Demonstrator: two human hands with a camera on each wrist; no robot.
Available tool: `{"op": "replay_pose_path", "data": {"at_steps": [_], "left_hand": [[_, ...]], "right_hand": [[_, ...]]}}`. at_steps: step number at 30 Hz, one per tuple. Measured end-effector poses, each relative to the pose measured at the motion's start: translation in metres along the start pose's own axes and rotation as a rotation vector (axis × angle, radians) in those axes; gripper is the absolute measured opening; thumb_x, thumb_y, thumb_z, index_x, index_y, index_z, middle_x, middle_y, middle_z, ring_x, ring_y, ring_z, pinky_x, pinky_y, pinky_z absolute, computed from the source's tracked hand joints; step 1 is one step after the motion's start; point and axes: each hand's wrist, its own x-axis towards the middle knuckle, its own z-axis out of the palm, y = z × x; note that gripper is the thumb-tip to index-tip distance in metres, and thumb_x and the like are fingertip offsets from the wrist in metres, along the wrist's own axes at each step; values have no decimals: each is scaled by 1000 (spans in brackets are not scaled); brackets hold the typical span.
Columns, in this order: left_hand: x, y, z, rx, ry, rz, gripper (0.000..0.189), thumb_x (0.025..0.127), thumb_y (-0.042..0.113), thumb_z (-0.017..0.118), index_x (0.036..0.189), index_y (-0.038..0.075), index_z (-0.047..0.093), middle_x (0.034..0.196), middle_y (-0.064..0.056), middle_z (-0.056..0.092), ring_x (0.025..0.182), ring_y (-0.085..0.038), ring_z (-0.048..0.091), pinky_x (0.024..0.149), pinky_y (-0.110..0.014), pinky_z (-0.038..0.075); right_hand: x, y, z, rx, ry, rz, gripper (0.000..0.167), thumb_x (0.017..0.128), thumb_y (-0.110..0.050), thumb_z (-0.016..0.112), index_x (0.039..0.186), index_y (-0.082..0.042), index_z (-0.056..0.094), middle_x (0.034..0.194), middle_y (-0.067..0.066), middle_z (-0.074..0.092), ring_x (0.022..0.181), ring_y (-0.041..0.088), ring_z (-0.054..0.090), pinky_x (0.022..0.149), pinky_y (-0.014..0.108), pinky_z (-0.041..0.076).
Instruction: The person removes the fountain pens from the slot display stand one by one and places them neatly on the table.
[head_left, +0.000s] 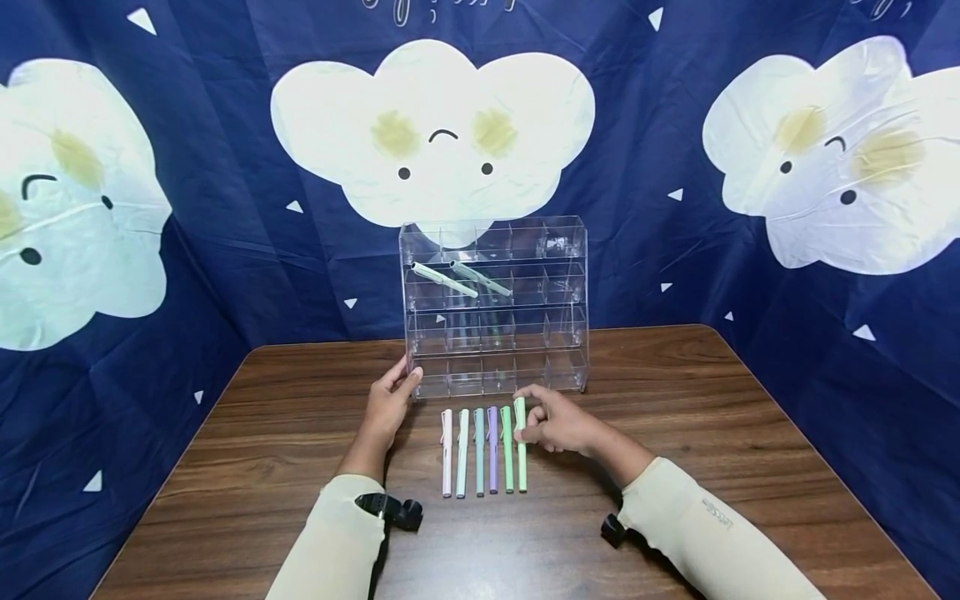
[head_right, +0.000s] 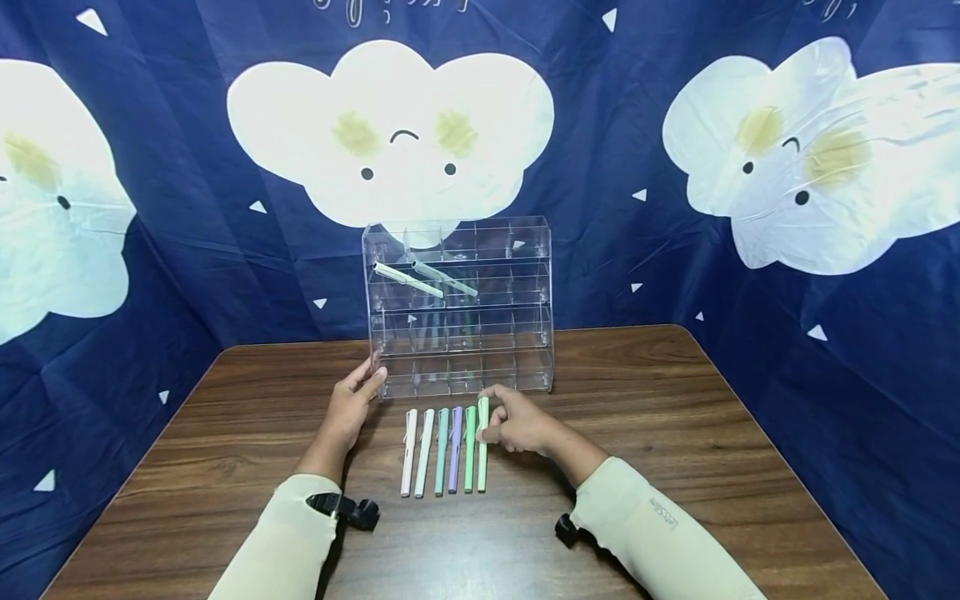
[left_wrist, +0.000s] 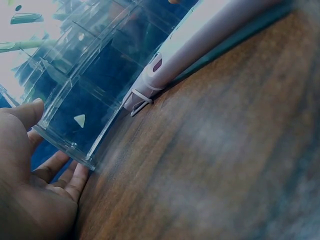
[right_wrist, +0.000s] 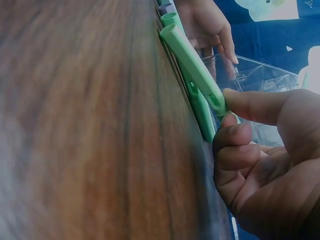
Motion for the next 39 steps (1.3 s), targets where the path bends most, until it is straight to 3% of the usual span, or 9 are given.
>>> {"op": "replay_pose_path", "data": {"at_steps": [19, 28, 39], "left_hand": [[-1, 1, 0, 25, 0, -3, 58, 110, 27, 68, 164, 15, 50, 152, -26, 63, 108, -5, 60, 86, -17, 52], [-2, 2, -1, 13, -1, -13, 60, 110, 31, 69, 165, 17, 50, 147, -25, 65, 102, -3, 58, 76, -18, 50], [-2, 0, 0, 5, 1, -2, 58, 110, 29, 69, 164, 17, 51, 146, -24, 66, 100, -4, 59, 76, -19, 51]], "right_hand": [[5, 18, 0, 50, 3, 45, 73, 96, -8, 80, 158, 2, 44, 75, -1, 63, 47, 8, 48, 43, 22, 39], [9, 21, 0, 39, -12, 33, 76, 96, -10, 81, 161, 2, 42, 74, -2, 64, 46, 8, 46, 42, 23, 39], [8, 19, -1, 34, -25, 34, 78, 98, -9, 82, 163, 2, 41, 75, -1, 64, 46, 8, 47, 43, 23, 41]]}}
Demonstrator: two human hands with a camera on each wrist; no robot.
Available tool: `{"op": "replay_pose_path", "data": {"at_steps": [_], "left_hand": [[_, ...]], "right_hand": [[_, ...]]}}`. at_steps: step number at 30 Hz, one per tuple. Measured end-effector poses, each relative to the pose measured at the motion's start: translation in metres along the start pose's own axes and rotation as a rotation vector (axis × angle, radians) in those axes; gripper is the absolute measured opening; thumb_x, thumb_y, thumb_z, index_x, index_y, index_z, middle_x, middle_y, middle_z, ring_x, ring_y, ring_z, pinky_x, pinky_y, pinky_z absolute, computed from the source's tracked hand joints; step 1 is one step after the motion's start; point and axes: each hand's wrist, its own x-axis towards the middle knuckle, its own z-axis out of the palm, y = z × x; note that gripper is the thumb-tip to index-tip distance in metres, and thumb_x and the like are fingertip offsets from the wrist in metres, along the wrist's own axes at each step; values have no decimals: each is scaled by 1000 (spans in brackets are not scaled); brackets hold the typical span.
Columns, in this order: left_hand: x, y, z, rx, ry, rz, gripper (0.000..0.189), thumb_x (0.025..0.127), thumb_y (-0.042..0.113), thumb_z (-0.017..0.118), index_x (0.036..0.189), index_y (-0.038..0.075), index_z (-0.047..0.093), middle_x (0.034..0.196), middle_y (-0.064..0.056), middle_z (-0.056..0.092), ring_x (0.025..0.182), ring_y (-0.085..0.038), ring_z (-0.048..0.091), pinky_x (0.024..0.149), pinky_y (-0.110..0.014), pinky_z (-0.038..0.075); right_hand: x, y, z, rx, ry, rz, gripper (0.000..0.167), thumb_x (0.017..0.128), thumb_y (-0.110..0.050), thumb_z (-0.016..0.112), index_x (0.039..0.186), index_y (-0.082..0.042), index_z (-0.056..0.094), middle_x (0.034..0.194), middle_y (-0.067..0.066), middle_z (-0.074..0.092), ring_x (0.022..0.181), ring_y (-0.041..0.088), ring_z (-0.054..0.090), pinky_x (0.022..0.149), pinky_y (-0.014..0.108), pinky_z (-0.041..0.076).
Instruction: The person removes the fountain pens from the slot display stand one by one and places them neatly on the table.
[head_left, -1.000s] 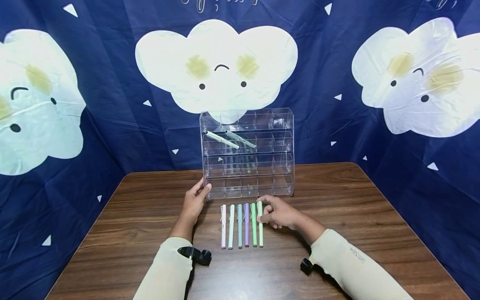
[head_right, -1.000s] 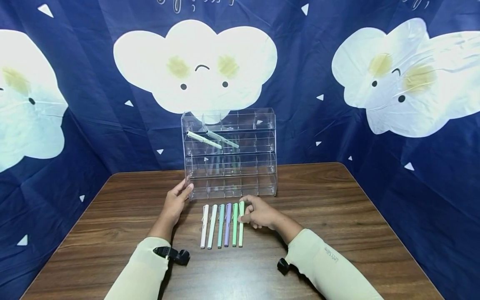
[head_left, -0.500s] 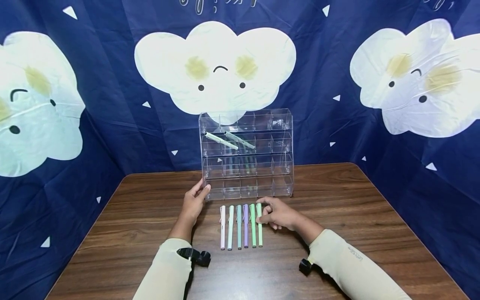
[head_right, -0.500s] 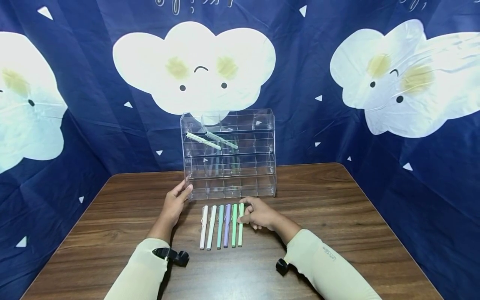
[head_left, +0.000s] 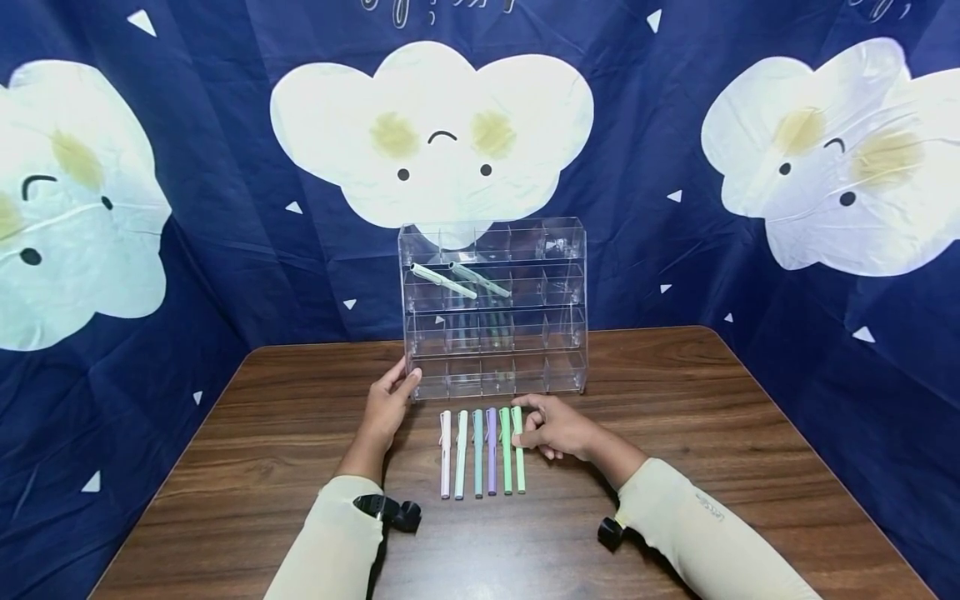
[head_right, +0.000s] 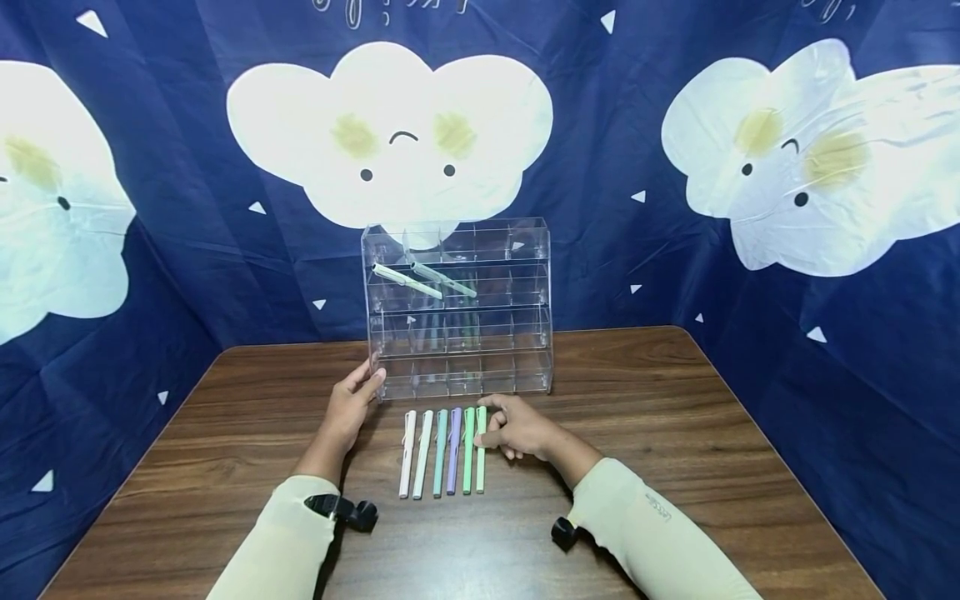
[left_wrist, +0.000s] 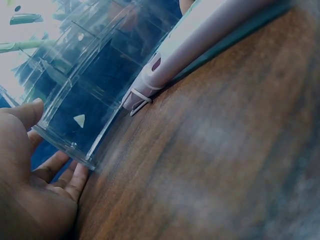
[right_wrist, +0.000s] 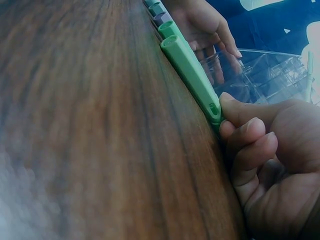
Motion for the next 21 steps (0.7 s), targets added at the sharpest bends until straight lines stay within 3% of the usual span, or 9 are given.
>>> {"op": "replay_pose_path", "data": {"at_steps": [15, 21], "left_hand": [[0, 1, -1, 32, -3, 5, 59, 110, 28, 68, 164, 15, 50, 155, -26, 61, 118, -12, 62, 89, -15, 52], [0, 0, -2, 15, 3, 4, 59, 110, 28, 69, 164, 14, 51, 149, -27, 65, 108, -5, 61, 84, -16, 53]], "right_hand": [[-1, 0, -1, 70, -14, 13, 78, 98, -5, 80, 164, 2, 38, 77, 0, 66, 48, 9, 50, 45, 23, 46], [-2, -4, -2, 47, -18, 30, 81, 97, -2, 80, 165, 2, 36, 80, 1, 66, 51, 10, 52, 46, 23, 45]]}}
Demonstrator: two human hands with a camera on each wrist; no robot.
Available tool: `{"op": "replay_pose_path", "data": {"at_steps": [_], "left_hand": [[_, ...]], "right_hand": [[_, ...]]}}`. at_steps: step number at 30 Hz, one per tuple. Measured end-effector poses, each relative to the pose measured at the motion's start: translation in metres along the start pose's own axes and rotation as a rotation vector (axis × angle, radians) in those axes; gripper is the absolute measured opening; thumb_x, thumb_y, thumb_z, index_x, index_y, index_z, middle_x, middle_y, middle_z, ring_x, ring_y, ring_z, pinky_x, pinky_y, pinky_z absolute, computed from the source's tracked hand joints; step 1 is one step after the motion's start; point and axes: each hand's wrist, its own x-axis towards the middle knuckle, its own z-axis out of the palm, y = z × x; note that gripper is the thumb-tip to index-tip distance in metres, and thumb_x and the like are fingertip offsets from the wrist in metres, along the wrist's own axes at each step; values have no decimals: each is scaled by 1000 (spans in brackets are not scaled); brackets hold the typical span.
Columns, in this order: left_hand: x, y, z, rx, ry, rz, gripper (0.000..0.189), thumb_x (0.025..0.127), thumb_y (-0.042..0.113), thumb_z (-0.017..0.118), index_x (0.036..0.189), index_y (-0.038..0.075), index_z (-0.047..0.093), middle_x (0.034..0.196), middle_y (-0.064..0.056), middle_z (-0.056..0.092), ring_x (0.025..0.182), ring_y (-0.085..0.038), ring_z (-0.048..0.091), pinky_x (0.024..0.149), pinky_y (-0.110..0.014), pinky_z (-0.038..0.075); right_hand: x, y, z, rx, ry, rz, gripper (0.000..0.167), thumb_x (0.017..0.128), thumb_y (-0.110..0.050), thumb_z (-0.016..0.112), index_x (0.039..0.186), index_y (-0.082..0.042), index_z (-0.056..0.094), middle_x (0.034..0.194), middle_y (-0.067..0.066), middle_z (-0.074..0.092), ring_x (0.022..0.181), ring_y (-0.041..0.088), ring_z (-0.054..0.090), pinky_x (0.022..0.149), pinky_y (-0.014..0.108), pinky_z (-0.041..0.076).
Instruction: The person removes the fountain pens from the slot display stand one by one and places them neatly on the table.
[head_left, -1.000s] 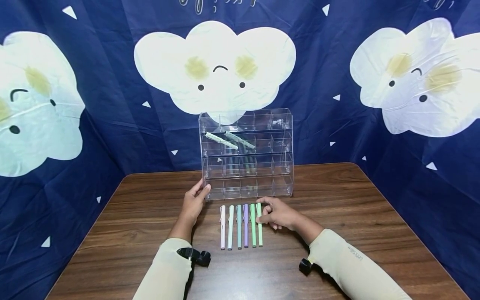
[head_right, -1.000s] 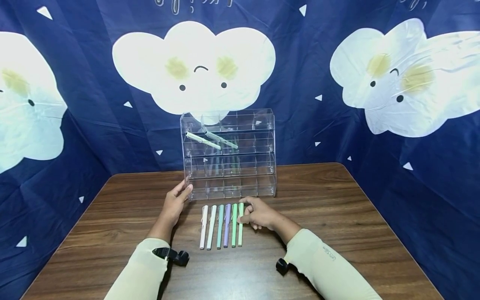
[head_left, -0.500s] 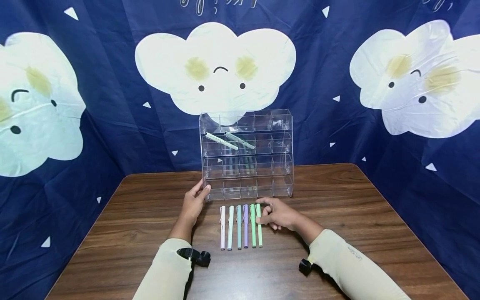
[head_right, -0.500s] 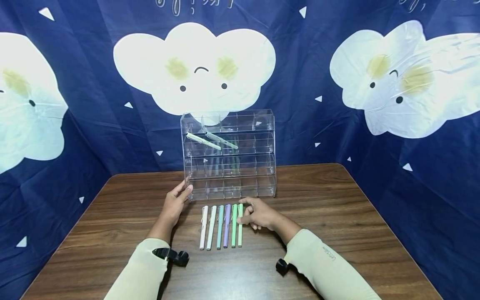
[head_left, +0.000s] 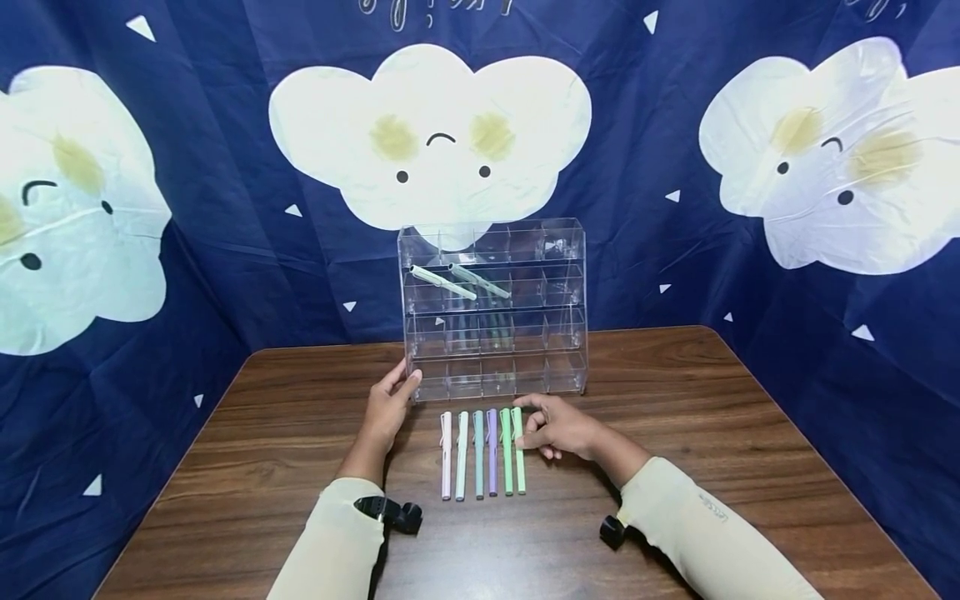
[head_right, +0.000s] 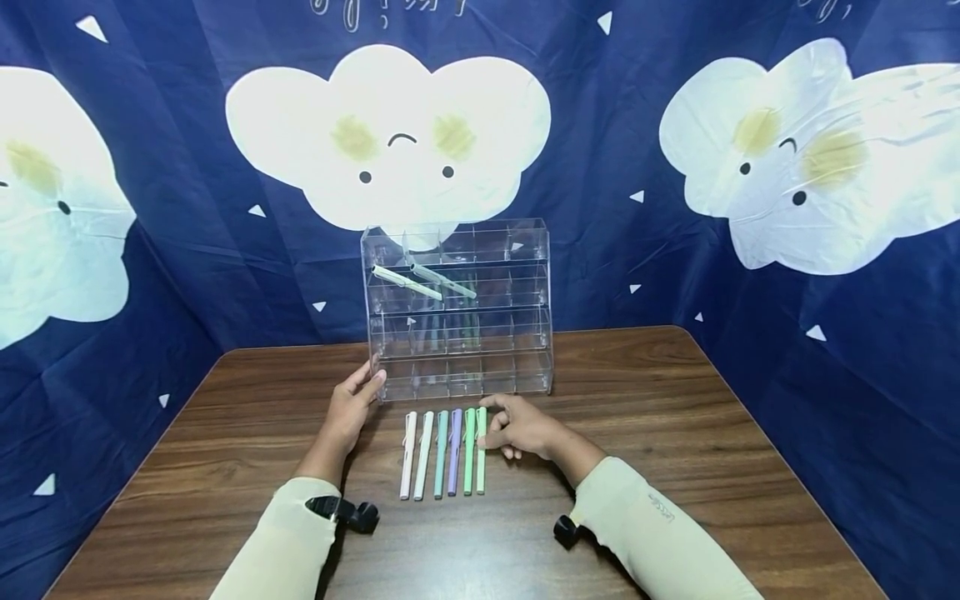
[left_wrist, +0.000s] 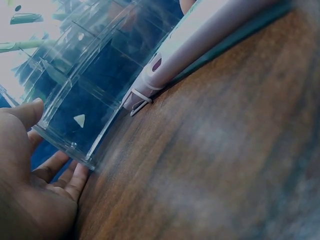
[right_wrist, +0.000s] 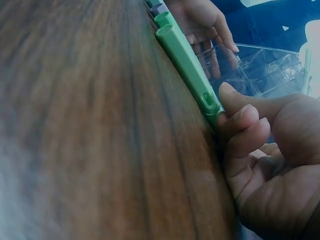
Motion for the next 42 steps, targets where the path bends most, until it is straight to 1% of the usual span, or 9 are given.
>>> {"op": "replay_pose_path", "data": {"at_steps": [4, 7, 14, 19, 26, 32, 34, 38, 42], "left_hand": [[0, 0, -1, -6, 1, -2, 59, 110, 29, 68, 164, 15, 51, 145, -26, 66, 101, -1, 59, 80, -18, 52], [0, 0, 0, -4, -9, -6, 59, 110, 29, 68, 165, 16, 49, 147, -25, 65, 101, 0, 59, 80, -17, 51], [1, 0, 3, -24, 1, -15, 58, 109, 27, 69, 164, 15, 51, 141, -21, 68, 98, -3, 59, 76, -17, 51], [1, -1, 4, -29, 6, -18, 57, 109, 26, 70, 163, 16, 53, 134, -16, 70, 95, -5, 59, 73, -18, 50], [0, 0, 3, -34, 7, -15, 58, 109, 26, 70, 163, 15, 52, 133, -17, 70, 93, -6, 58, 71, -19, 49], [-1, 1, 3, -36, 9, -13, 59, 109, 27, 70, 163, 13, 52, 124, -11, 72, 88, -7, 57, 68, -19, 48], [-1, 1, 3, -37, 12, -13, 59, 109, 27, 70, 163, 13, 52, 126, -13, 72, 89, -7, 58, 68, -19, 48], [1, 1, 4, -26, 4, -1, 59, 109, 28, 69, 163, 13, 51, 141, -24, 69, 98, -4, 60, 76, -16, 52], [1, 0, 3, -30, 1, -7, 58, 109, 26, 69, 163, 14, 52, 141, -23, 68, 98, -5, 60, 75, -17, 51]], "right_hand": [[-2, -5, -1, -13, 5, 4, 93, 95, -1, 81, 169, 1, 26, 81, 2, 64, 53, 11, 52, 47, 24, 43], [-3, -6, -2, -9, 18, 2, 97, 93, 2, 82, 170, 1, 22, 80, 2, 63, 53, 11, 52, 47, 23, 42], [-7, -9, -5, -46, 23, 6, 94, 93, 3, 81, 169, 0, 25, 81, 3, 64, 55, 11, 54, 48, 24, 43], [-10, -17, -5, -113, 22, -30, 91, 93, 3, 81, 167, 2, 29, 83, 5, 64, 56, 13, 55, 48, 23, 44], [-15, -42, -10, -201, -11, -84, 86, 92, 4, 82, 164, 8, 34, 83, 9, 67, 55, 13, 54, 48, 22, 44], [-16, -72, -19, -271, -5, -114, 76, 92, 3, 83, 158, 8, 44, 84, 5, 65, 56, 13, 53, 49, 22, 45], [-15, -81, -22, -282, 11, -112, 73, 92, 3, 83, 155, 7, 48, 83, 3, 65, 58, 13, 53, 51, 24, 47], [-11, -97, -29, -318, 40, -125, 65, 91, 3, 84, 150, 7, 55, 82, 3, 64, 59, 13, 52, 54, 27, 51], [-6, -110, -33, -364, 58, -147, 62, 92, 0, 85, 148, 6, 58, 83, 2, 64, 59, 12, 54, 56, 30, 55]]}}
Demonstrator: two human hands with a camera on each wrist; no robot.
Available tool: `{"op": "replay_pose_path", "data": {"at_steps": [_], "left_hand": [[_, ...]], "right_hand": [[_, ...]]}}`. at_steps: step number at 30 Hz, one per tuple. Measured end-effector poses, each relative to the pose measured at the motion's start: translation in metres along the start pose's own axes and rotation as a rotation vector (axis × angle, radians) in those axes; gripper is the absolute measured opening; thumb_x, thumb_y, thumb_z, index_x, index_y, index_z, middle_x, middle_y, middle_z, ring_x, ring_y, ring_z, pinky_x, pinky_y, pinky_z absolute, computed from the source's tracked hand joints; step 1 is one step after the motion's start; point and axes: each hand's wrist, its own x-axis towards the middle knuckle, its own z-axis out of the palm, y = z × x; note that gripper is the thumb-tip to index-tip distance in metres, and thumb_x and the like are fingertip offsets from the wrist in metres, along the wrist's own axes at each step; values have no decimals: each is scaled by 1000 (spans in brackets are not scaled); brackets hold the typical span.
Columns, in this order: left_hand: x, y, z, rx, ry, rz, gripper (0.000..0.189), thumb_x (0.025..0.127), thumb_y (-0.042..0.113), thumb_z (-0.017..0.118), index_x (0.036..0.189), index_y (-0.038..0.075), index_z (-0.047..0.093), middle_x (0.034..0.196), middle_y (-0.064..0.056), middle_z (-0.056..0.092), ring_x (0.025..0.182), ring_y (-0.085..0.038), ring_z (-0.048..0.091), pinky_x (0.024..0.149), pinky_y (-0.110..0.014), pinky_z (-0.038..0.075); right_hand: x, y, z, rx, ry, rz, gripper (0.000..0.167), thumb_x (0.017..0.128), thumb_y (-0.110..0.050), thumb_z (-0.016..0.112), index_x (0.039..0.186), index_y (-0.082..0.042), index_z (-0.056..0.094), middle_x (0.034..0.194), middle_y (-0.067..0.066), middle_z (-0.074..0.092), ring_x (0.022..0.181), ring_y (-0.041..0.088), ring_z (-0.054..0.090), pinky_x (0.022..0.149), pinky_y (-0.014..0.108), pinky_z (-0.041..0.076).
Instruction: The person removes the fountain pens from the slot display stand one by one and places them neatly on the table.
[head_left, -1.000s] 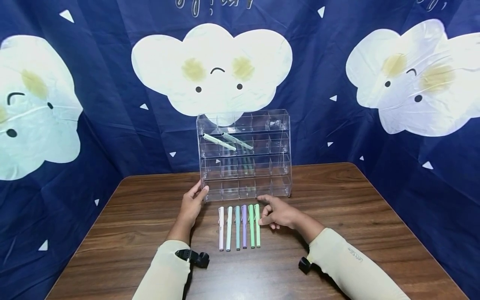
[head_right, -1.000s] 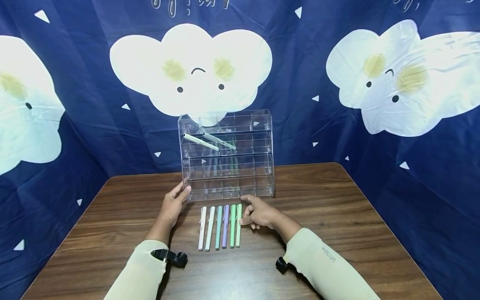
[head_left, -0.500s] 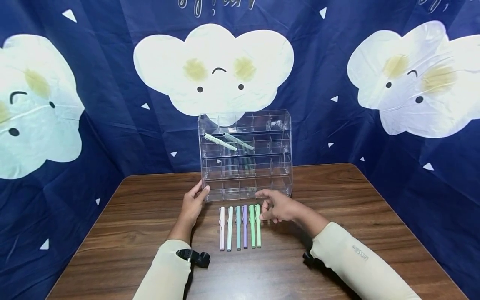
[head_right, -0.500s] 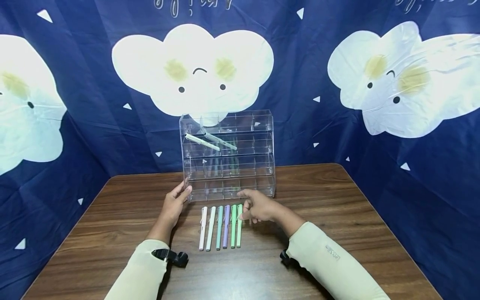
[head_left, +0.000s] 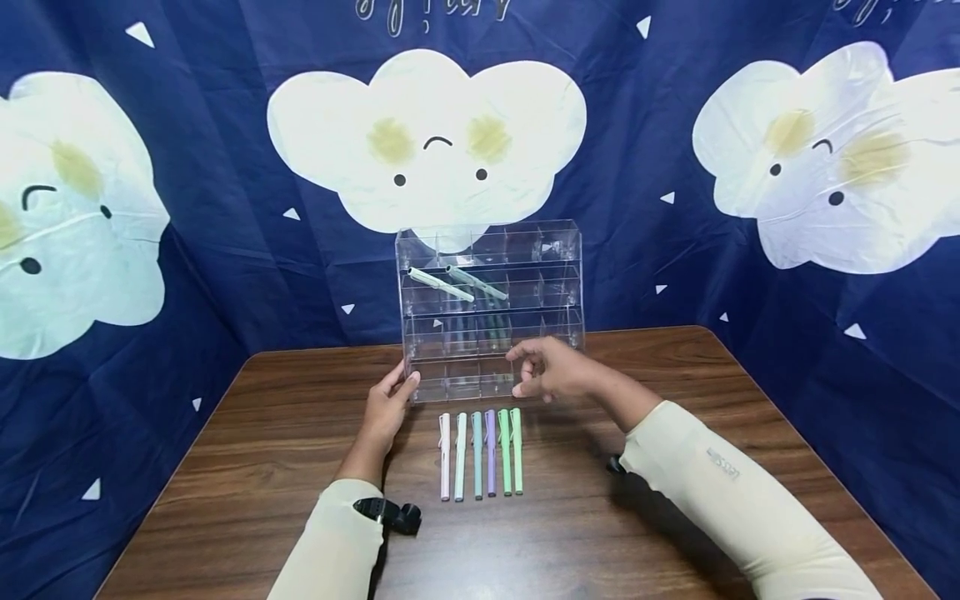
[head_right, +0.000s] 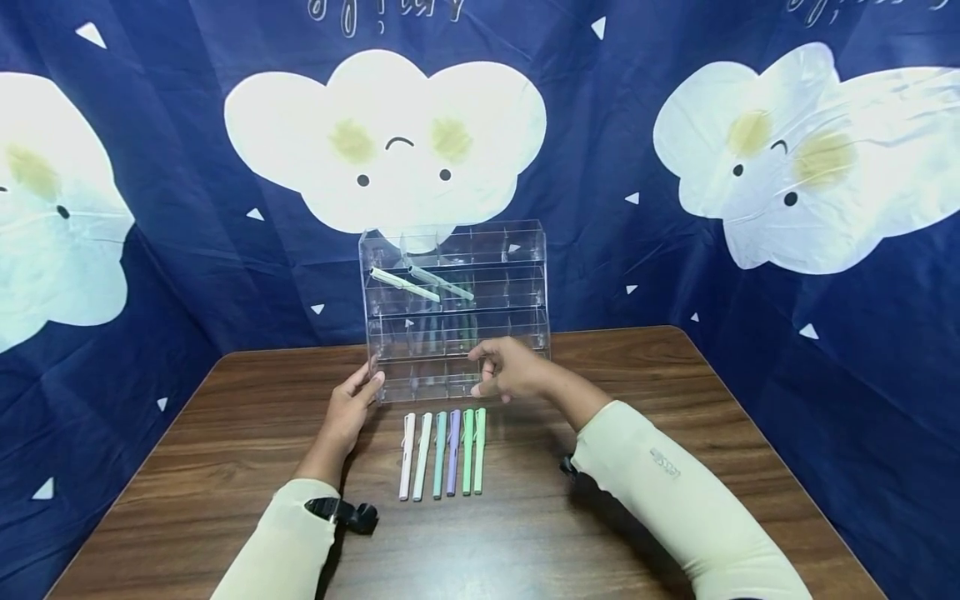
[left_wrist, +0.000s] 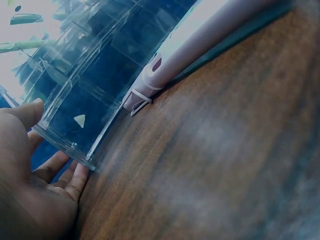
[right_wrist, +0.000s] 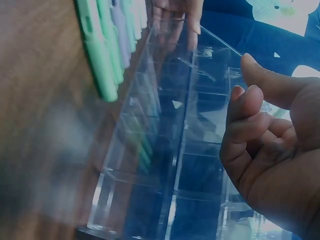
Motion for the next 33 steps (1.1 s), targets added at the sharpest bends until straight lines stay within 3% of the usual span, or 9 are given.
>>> {"op": "replay_pose_path", "data": {"at_steps": [6, 17, 25, 29, 33], "left_hand": [[-2, 1, -2, -1, 0, -5, 57, 109, 26, 70, 163, 16, 53, 130, -14, 71, 93, -6, 58, 70, -19, 49], [0, -1, -2, 18, -11, -10, 58, 110, 27, 68, 164, 17, 51, 149, -27, 64, 103, -4, 60, 79, -18, 53], [-3, 0, -2, 7, -3, 27, 56, 109, 27, 69, 162, 15, 54, 140, -22, 69, 97, -1, 59, 77, -18, 52], [-3, 1, -2, 0, 10, 25, 55, 109, 26, 71, 161, 15, 56, 132, -17, 71, 94, -2, 59, 74, -18, 51], [-4, 1, -3, 3, -4, 22, 56, 109, 27, 70, 161, 15, 55, 137, -20, 69, 96, -4, 59, 75, -18, 51]], "right_hand": [[11, -16, -10, -18, 55, -11, 58, 94, -2, 84, 147, 3, 60, 85, 3, 64, 63, 15, 57, 58, 29, 56], [32, -44, -29, -56, 185, -67, 48, 98, -5, 81, 142, 3, 63, 90, 5, 62, 72, 23, 63, 67, 35, 60], [49, -51, -33, -40, 321, -63, 44, 101, -9, 80, 142, 0, 65, 98, 7, 62, 70, 35, 66, 70, 44, 59], [61, -48, -35, 25, 375, -99, 40, 102, -8, 77, 140, -1, 66, 100, 7, 61, 66, 30, 63, 69, 41, 58], [72, -46, -37, 73, 409, -115, 37, 103, -8, 76, 139, -3, 66, 102, 6, 60, 61, 20, 59, 69, 42, 59]]}}
